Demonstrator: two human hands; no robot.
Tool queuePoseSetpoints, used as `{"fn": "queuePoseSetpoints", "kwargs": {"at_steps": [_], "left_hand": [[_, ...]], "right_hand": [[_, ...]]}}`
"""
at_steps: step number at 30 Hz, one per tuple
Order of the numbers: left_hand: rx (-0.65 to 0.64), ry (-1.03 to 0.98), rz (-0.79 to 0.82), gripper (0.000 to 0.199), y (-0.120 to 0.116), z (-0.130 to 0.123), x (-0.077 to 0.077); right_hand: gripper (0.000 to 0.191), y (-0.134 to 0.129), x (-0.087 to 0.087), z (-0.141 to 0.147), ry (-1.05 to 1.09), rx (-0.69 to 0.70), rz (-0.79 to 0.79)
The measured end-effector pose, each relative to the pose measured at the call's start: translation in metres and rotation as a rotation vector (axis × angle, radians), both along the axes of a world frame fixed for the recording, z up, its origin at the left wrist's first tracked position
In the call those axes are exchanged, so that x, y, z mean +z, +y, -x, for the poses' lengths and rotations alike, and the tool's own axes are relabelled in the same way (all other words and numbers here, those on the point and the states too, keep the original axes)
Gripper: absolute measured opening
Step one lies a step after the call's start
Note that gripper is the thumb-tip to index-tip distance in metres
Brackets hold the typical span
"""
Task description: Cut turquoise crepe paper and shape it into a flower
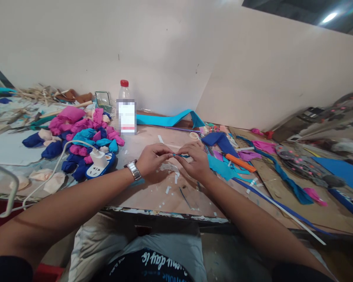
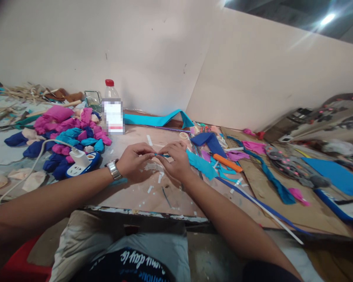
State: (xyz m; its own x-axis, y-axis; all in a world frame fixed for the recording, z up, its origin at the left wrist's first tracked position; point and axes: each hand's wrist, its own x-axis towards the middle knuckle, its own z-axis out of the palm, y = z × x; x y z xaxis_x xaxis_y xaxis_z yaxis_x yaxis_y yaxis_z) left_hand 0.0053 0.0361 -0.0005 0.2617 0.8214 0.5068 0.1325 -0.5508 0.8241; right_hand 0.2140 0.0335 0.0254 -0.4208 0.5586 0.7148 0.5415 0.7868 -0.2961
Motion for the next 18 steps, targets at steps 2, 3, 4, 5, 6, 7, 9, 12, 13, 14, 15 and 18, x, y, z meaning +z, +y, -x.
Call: {"fn": "queuePoseSetpoints", "kwargs": {"at_steps": [2, 3, 4, 5, 6, 7, 9, 12, 13, 14, 15, 18], "left_hand": [[0.01, 0.007, 0.026, 0.019, 0.0015, -0.0001, -0.0018], [0.019, 0.009, 0.051, 0.02, 0.0021, -0.0002, -0.0029], [0.031, 0.013, 0.075, 0.021, 0.0025, -0.0004, -0.004], [0.042, 0.019, 0.092, 0.023, 0.0027, -0.0006, -0.005], [0.05, 0.024, 0.097, 0.023, 0.0026, -0.0008, -0.0057], [0.052, 0.029, 0.089, 0.023, 0.0022, -0.001, -0.0061], [0.036, 0.036, 0.045, 0.023, 0.001, -0.0015, -0.006], [0.015, 0.029, -0.012, 0.022, -0.0012, -0.0022, -0.005], [0.013, 0.027, -0.021, 0.021, -0.0017, -0.0023, -0.0047], [0.011, 0.025, -0.027, 0.021, -0.002, -0.0023, -0.0045], [0.009, 0.022, -0.029, 0.021, -0.0021, -0.0022, -0.0044], [0.0, 0.009, -0.023, 0.023, -0.0011, -0.0015, -0.0047]], "right_hand": [[0.012, 0.0011, -0.0024, 0.0001, -0.01, 0.001, 0.002], [0.012, 0.0015, -0.0033, 0.0004, -0.017, 0.003, 0.007], [0.012, 0.0018, -0.004, 0.0008, -0.027, 0.004, 0.015], [0.013, 0.0019, -0.0044, 0.0013, -0.038, 0.005, 0.025], [0.014, 0.002, -0.0045, 0.0017, -0.051, 0.006, 0.036], [0.015, 0.0021, -0.0045, 0.0021, -0.06, 0.007, 0.045], [0.018, 0.0023, -0.0043, 0.0023, -0.061, 0.002, 0.053], [0.022, 0.003, -0.0045, 0.0012, -0.025, -0.021, 0.059], [0.023, 0.0033, -0.0049, 0.0006, -0.01, -0.035, 0.061], [0.025, 0.0036, -0.0054, 0.0, 0.005, -0.049, 0.063], [0.027, 0.0039, -0.006, -0.0005, 0.016, -0.061, 0.065], [0.031, 0.0045, -0.0074, -0.0008, 0.014, -0.074, 0.067]]}}
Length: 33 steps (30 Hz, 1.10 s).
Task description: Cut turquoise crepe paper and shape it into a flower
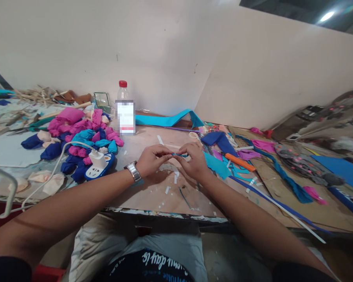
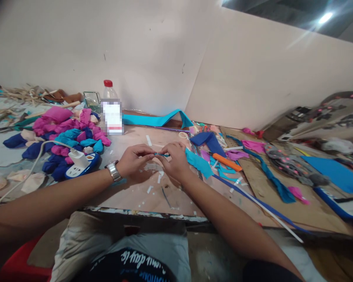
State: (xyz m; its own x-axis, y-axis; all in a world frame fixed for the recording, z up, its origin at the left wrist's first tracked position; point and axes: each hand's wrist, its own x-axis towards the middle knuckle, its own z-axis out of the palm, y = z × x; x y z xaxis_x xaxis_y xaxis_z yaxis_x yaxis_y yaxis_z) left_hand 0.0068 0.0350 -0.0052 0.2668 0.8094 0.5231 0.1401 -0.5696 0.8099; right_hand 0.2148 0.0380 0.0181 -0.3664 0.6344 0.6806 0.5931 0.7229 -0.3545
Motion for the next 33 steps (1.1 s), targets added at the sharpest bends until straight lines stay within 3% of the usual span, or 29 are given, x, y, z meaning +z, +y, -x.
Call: {"fn": "queuePoseSetpoints", "kwargs": {"at_steps": [10, 15, 23, 33], "left_hand": [[-0.07, -0.084, 0.137, 0.028, 0.0004, -0.0023, -0.0073], [-0.102, -0.101, 0.122, 0.025, -0.0007, -0.0031, -0.0066], [-0.043, -0.028, 0.028, 0.021, -0.0012, -0.0023, -0.0006], [-0.008, -0.038, 0.08, 0.024, -0.0014, -0.0041, -0.0014]], "right_hand": [[0.022, -0.0042, 0.0052, 0.0012, -0.03, 0.065, -0.006], [0.015, -0.0058, 0.0078, 0.0005, -0.036, 0.067, -0.021], [0.016, 0.0016, 0.0025, -0.0018, -0.023, 0.024, -0.027], [0.013, -0.0009, 0.004, 0.0002, -0.051, 0.005, 0.016]]}}
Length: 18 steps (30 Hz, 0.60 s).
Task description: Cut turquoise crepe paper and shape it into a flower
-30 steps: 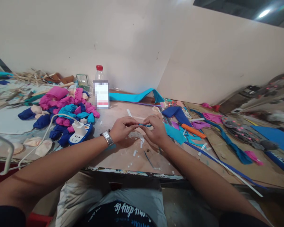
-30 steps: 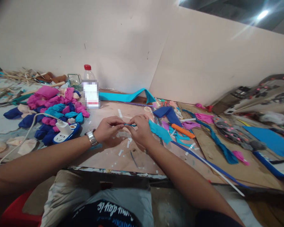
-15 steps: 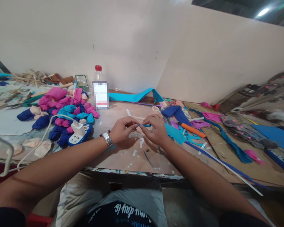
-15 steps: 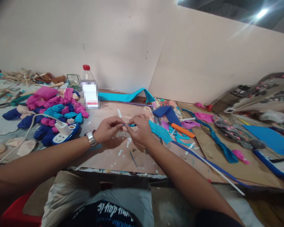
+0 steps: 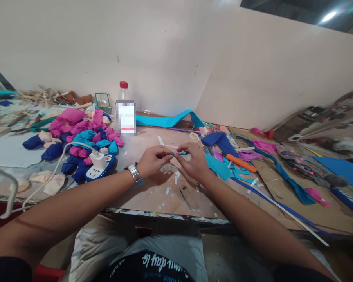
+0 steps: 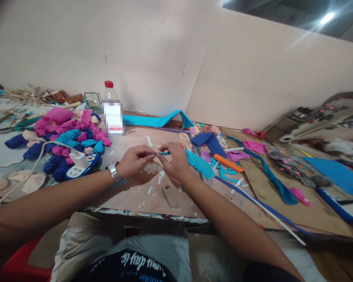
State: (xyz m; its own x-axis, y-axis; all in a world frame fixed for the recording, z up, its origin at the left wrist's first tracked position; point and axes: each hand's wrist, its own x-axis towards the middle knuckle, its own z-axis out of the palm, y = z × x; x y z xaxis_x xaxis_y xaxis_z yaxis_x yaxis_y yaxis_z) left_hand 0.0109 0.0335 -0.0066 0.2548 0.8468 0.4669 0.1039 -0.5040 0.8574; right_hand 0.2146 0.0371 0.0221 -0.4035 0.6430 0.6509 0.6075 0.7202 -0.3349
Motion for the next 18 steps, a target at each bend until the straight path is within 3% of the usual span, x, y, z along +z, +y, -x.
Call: {"fn": "queuePoseSetpoints", "kwargs": {"at_steps": [4, 12, 18], "left_hand": [[-0.034, -0.068, 0.105, 0.031, -0.0011, -0.0017, -0.0011], [-0.085, -0.078, 0.112, 0.03, 0.0019, 0.0003, 0.001], [-0.048, -0.062, 0.121, 0.023, 0.004, 0.0002, -0.0019]], "right_hand": [[0.005, -0.0026, 0.0031, 0.0006, -0.056, 0.042, -0.028], [0.011, -0.0018, 0.0016, 0.0003, -0.028, 0.03, -0.001], [0.011, 0.0002, -0.0003, 0.0009, -0.012, 0.033, 0.02]]}}
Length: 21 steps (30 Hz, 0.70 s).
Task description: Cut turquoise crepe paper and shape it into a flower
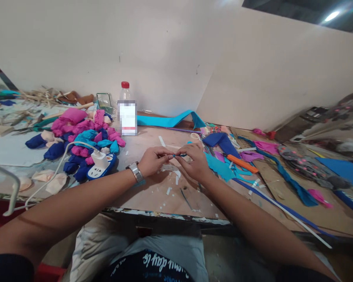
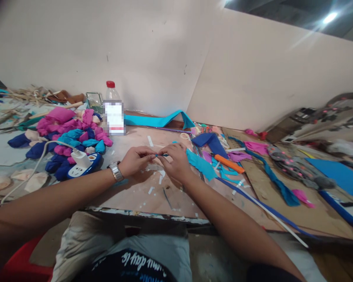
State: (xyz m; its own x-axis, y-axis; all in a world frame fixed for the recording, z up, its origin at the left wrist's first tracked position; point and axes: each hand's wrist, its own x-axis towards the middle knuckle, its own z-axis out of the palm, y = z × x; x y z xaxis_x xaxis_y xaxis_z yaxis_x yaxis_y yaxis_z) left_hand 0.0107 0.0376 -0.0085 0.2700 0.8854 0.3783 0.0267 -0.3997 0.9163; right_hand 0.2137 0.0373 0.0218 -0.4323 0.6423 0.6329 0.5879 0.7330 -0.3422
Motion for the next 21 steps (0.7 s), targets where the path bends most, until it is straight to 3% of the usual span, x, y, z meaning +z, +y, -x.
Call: {"fn": "queuePoseSetpoints", "kwargs": {"at_steps": [5, 8, 21], "left_hand": [[0.065, 0.001, 0.11, 0.028, 0.0006, -0.0003, -0.0014], [0.093, 0.016, 0.085, 0.029, 0.0011, 0.0002, -0.0009], [-0.045, -0.03, 0.085, 0.036, -0.0012, -0.0007, -0.0025]], "right_hand": [[0.009, 0.0002, -0.0005, 0.0004, 0.003, 0.02, 0.009], [0.011, 0.0, -0.0015, 0.0008, -0.014, 0.007, 0.029], [0.02, -0.0026, -0.0003, 0.0028, 0.039, -0.033, 0.0]]}}
